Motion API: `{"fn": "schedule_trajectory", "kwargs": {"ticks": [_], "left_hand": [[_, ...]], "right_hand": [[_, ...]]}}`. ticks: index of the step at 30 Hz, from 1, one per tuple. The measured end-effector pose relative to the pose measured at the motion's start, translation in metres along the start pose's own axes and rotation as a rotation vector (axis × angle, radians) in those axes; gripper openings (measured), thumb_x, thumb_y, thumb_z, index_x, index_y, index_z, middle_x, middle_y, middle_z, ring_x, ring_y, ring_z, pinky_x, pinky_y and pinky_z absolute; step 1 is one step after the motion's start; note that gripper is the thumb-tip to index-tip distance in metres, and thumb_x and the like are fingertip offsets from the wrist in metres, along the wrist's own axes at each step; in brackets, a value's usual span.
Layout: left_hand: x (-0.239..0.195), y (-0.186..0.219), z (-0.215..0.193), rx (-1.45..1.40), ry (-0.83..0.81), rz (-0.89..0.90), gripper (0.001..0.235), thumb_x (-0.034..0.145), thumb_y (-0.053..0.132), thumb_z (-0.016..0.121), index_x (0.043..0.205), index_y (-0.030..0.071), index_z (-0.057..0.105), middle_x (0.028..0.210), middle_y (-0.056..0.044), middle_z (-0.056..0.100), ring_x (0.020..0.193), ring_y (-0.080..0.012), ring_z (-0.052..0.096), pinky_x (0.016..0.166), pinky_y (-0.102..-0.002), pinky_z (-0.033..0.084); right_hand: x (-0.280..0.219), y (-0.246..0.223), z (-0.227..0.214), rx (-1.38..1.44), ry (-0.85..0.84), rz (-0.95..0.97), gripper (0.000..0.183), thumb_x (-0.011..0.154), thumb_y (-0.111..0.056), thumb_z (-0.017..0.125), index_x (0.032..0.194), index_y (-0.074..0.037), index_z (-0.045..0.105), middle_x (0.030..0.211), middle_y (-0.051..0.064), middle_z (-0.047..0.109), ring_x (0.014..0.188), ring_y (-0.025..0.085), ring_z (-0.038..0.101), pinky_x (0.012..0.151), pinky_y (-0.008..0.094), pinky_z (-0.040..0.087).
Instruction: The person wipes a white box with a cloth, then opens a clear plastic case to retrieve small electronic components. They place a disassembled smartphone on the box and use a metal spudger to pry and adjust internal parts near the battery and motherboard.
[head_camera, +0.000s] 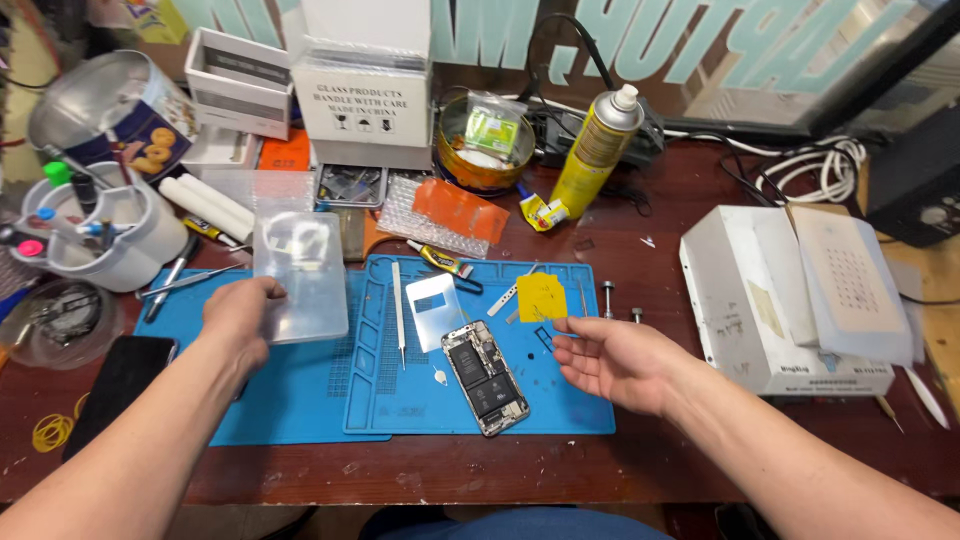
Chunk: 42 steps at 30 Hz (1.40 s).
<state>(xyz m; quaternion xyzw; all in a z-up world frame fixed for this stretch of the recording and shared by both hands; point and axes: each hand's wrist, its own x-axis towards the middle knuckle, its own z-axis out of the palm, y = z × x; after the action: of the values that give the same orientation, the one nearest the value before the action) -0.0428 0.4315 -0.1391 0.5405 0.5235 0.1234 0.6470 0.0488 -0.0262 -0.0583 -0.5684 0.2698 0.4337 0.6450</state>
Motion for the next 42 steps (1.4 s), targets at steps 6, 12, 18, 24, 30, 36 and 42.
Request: {"fn": "schedule_trajectory", "kwargs": {"ticks": [6,12,18,24,30,36,42], "left_hand": [[0.039,-0.012,0.019,0.135,0.060,0.157,0.026,0.078,0.009,0.071,0.099,-0.007,0.070,0.103,-0.017,0.069,0.088,-0.0257,0.062,0.074,-0.040,0.049],[0.032,-0.023,0.030,0.297,0.142,0.334,0.043,0.077,0.014,0.076,0.117,0.001,0.065,0.117,-0.020,0.069,0.104,-0.0304,0.067,0.090,-0.041,0.052],[0.010,-0.004,0.034,0.769,0.157,0.469,0.049,0.081,0.016,0.077,0.123,-0.004,0.063,0.117,-0.030,0.068,0.112,-0.0452,0.064,0.096,-0.049,0.050],[-0.053,-0.009,0.049,0.234,0.044,0.308,0.044,0.081,0.008,0.070,0.124,0.002,0.062,0.095,-0.016,0.071,0.080,-0.0279,0.066,0.066,-0.042,0.052],[-0.152,-0.078,0.085,0.125,-0.395,-0.380,0.023,0.090,0.014,0.064,0.107,-0.001,0.065,0.105,-0.014,0.069,0.086,-0.0238,0.068,0.064,-0.036,0.054],[-0.182,-0.103,0.112,0.134,-0.353,-0.504,0.037,0.089,0.019,0.067,0.120,0.000,0.064,0.122,-0.020,0.065,0.110,-0.0323,0.062,0.085,-0.047,0.052],[-0.182,-0.106,0.113,0.095,-0.334,-0.517,0.037,0.089,0.018,0.066,0.121,-0.001,0.062,0.124,-0.021,0.064,0.109,-0.0315,0.060,0.090,-0.051,0.051]], "right_hand": [[-0.026,0.014,-0.006,0.013,0.091,0.008,0.026,0.098,-0.025,0.063,0.115,-0.006,0.070,0.101,0.004,0.067,0.095,0.017,0.066,0.085,0.034,0.057],[-0.035,0.009,-0.026,-0.056,0.126,-0.056,0.026,0.097,-0.025,0.063,0.114,-0.007,0.072,0.101,0.005,0.068,0.092,0.017,0.066,0.083,0.035,0.058],[-0.028,0.017,-0.026,-0.203,0.133,-0.059,0.027,0.095,-0.026,0.065,0.115,-0.008,0.072,0.102,0.004,0.069,0.092,0.016,0.066,0.082,0.034,0.059],[-0.004,0.028,-0.003,-0.549,0.103,-0.064,0.031,0.095,-0.029,0.067,0.117,-0.008,0.071,0.107,0.005,0.072,0.094,0.016,0.068,0.076,0.031,0.059],[0.027,0.040,0.029,-0.687,0.018,-0.042,0.037,0.095,-0.030,0.065,0.126,-0.011,0.069,0.117,0.003,0.072,0.107,0.016,0.067,0.081,0.032,0.058],[0.043,0.055,0.046,-0.727,0.049,-0.048,0.041,0.094,-0.029,0.066,0.132,-0.012,0.065,0.121,0.005,0.073,0.111,0.018,0.067,0.087,0.037,0.056],[0.049,0.058,0.044,-0.819,0.168,-0.152,0.041,0.094,-0.026,0.067,0.131,-0.008,0.068,0.119,0.010,0.074,0.109,0.023,0.068,0.086,0.038,0.056]]}}
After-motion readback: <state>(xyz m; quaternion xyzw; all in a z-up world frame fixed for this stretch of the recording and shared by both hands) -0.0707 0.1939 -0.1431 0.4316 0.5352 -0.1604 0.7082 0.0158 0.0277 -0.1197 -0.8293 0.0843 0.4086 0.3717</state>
